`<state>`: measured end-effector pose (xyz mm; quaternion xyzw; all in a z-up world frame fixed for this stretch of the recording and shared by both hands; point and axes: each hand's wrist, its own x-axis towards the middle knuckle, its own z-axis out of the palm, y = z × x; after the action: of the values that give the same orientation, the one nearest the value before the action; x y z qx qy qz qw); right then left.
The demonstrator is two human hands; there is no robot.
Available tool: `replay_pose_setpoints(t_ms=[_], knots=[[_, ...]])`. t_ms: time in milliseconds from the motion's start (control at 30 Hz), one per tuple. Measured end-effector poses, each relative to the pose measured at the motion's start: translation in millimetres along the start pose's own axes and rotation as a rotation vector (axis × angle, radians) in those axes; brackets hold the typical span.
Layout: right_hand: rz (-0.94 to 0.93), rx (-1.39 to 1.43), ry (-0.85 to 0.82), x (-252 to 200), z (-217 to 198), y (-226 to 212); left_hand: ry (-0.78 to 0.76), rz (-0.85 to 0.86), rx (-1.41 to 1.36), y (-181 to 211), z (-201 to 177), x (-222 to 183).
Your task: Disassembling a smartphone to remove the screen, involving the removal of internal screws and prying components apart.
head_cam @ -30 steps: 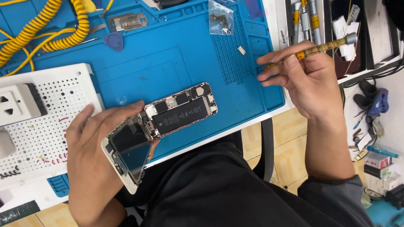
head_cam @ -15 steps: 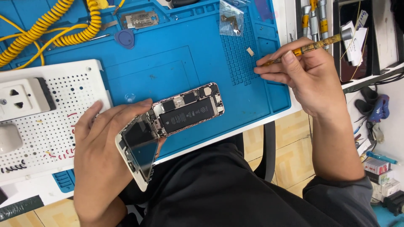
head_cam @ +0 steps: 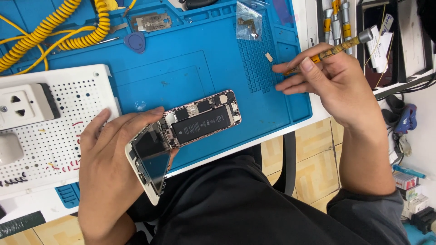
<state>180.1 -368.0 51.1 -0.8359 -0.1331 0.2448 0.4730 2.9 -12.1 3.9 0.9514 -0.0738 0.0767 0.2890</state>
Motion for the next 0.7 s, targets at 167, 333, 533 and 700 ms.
replay_pose_setpoints(t_ms=[167, 333, 533, 700], knots=[[0.001, -0.086, -0.039, -5.5, -1.3, -0.2, -0.008, -0.008, -0.001, -0.2, 0.0, 0.0], [-0.046, -0.166, -0.119, -14.4, -2.9, 6.7, 0.006, 0.018, 0.025, -0.9, 0.1, -0.3], [-0.045, -0.147, -0.122, -24.8, -1.2, 16.1, 0.02, 0.029, 0.008, -1.0, 0.6, -1.6], [-0.091, 0.023, -0.019, -41.8, 3.3, 32.1, 0.01, 0.028, -0.004, -3.5, 3.3, -0.8]])
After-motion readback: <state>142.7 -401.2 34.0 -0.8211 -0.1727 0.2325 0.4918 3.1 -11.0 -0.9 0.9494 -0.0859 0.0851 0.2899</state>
